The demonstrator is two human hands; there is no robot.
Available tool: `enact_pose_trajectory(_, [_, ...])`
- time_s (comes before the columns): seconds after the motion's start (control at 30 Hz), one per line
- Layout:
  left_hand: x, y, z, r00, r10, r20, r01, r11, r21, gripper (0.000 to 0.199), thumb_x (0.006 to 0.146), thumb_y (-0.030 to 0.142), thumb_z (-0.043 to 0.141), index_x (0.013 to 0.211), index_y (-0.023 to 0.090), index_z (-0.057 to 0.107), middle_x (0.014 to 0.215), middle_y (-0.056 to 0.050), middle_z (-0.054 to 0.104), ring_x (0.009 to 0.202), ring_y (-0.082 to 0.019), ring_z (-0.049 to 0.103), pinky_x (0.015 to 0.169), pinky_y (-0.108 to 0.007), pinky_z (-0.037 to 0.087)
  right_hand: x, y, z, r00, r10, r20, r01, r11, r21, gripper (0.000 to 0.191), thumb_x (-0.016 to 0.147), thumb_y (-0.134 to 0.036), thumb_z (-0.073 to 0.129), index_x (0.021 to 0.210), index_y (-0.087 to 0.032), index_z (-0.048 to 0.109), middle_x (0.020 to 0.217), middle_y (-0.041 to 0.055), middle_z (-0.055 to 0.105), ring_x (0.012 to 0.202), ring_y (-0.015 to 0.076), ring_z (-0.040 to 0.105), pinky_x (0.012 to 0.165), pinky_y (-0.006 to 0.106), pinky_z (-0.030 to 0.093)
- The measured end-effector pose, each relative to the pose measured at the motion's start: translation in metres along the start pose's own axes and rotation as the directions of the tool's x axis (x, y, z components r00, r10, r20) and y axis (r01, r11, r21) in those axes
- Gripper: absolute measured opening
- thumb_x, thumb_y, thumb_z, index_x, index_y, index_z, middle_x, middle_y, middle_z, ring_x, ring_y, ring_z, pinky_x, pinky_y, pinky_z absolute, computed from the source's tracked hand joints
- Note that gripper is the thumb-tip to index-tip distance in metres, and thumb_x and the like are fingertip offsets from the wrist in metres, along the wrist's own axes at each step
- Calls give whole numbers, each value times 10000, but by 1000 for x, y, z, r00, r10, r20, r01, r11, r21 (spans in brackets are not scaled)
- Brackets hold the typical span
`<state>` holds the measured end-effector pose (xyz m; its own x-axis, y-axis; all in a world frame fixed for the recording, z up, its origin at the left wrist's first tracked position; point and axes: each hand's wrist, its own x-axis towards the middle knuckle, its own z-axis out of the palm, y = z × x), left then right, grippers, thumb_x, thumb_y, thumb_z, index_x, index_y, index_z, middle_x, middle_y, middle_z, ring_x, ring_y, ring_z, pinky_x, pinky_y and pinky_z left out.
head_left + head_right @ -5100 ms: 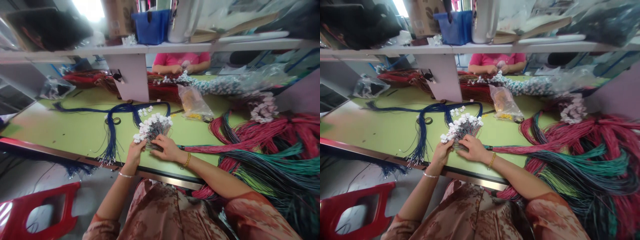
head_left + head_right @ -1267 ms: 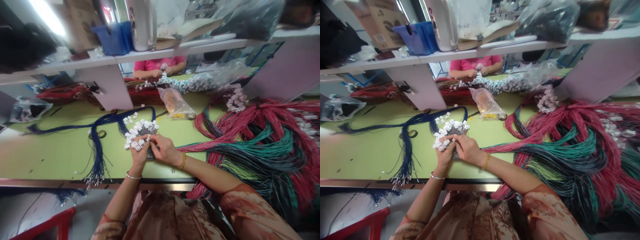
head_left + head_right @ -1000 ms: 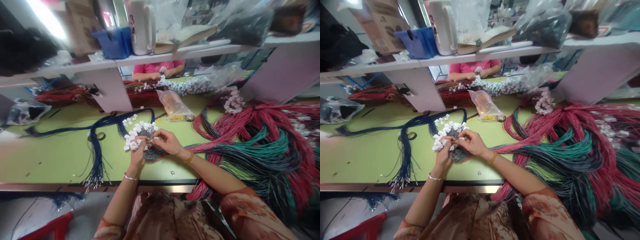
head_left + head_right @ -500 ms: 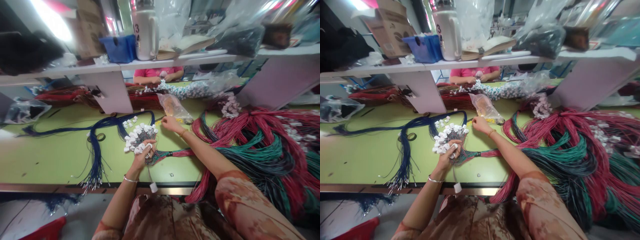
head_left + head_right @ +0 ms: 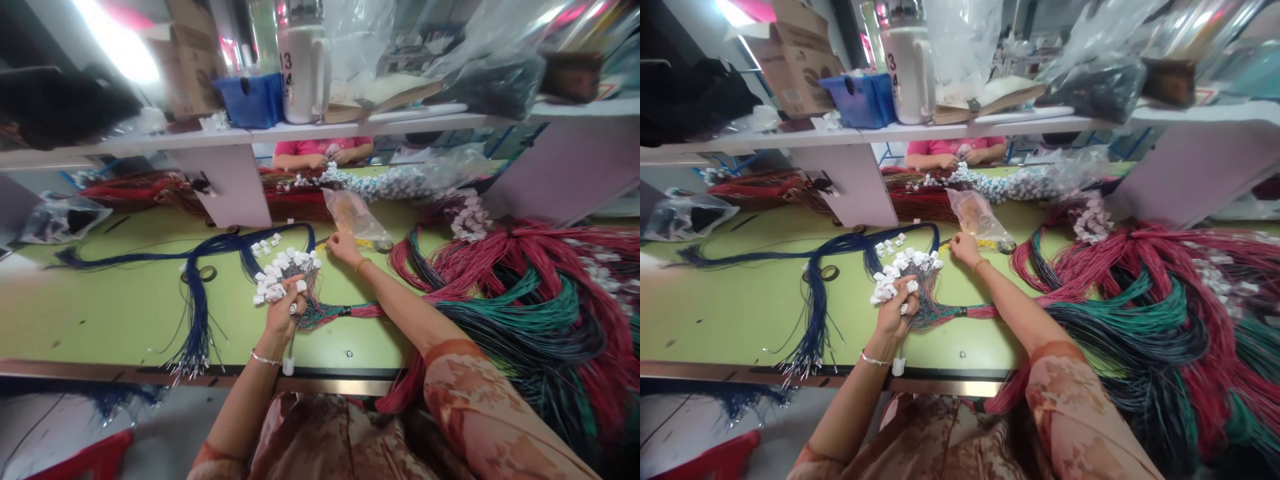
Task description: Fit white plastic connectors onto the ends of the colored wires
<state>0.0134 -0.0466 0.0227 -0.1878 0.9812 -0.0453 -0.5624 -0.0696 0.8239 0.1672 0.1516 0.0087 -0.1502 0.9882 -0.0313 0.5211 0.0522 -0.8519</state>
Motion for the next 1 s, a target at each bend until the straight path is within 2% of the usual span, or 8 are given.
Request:
enact_pose_trajectory(0.07, [2, 1, -1, 999, -30, -15, 30, 999, -16, 398, 690, 437, 835, 929, 140, 722, 611, 6, 621, 388, -38, 451, 396, -188, 346, -8, -4, -5, 999, 5, 37, -11, 986, 165, 94, 833, -218, 629, 796, -132, 623, 708, 60, 673, 717, 150, 635, 727, 262, 513])
enact_pose_trajectory(0.2, [2, 2, -4, 998, -60, -29, 60, 998, -3, 351, 659, 359, 853, 901, 131, 741, 625, -27, 662, 520, -108, 603, 470, -206, 451, -33, -16, -15, 993, -34, 115, -17, 906, 424, 192, 758, -294, 725, 823, -134, 644, 692, 33, 658, 596, 106, 595, 615, 243, 517])
enact_pose_trajectory(0.33, [2, 1, -4, 997, -74, -38, 74, 997, 2, 375, 618, 332, 885, 901, 133, 741, 638, -48, 704, 524, -102, 612, 465, -182, 440, -64, -29, -21, 968, -96, 230, -95, 711, 696, 252, 629, -277, 797, 814, -142, 690, 641, -7, 633, 546, 82, 555, 530, 212, 469])
enact_pose_trajectory(0.4, [2, 1, -2, 996, -68, -58, 66, 997, -27, 391, 589, 344, 904, 877, 134, 741, 658, -53, 717, 560, -110, 640, 497, -184, 470, -79, -34, -22, 952, -144, 270, -122, 630, 767, 256, 611, -264, 805, 816, -148, 706, 633, -23, 625, 541, 74, 543, 518, 203, 448])
enact_pose_trajectory(0.57, [2, 1, -1, 997, -38, -62, 37, 999, -20, 361, 609, 382, 897, 828, 145, 735, 727, -45, 727, 635, -140, 686, 589, -233, 541, -111, -47, -23, 939, -278, 205, 39, 674, 737, 235, 727, -309, 755, 900, -165, 686, 660, -31, 614, 563, 87, 547, 545, 228, 460])
enact_pose_trajectory(0.8, [-2, 3, 1, 1000, 1, -13, -2, 999, -34, 365, 554, 213, 913, 866, 181, 727, 832, -17, 732, 742, -124, 685, 737, -234, 557, -144, -54, -21, 880, -449, 157, 306, 786, 538, 141, 873, -312, 631, 908, -176, 640, 774, 0, 623, 616, 99, 559, 607, 251, 485])
enact_pose_trajectory(0.93, [-3, 3, 3, 1000, -8, 17, 8, 1000, -26, 398, 539, 173, 908, 899, 190, 739, 817, -4, 722, 729, -111, 658, 718, -219, 537, -155, -55, -15, 818, -574, 37, 529, 776, 343, 111, 905, -231, 575, 908, -177, 672, 886, 41, 642, 786, 138, 603, 716, 276, 498])
enact_pose_trajectory(1.0, [-3, 3, 3, 1000, -8, 21, 8, 1000, 2, 331, 549, 184, 903, 837, 176, 740, 819, -10, 718, 721, -114, 645, 706, -225, 528, -159, -55, -12, 797, -604, -1, 576, 759, 303, 103, 912, -217, 572, 937, -184, 666, 899, 46, 665, 834, 153, 620, 759, 291, 506])
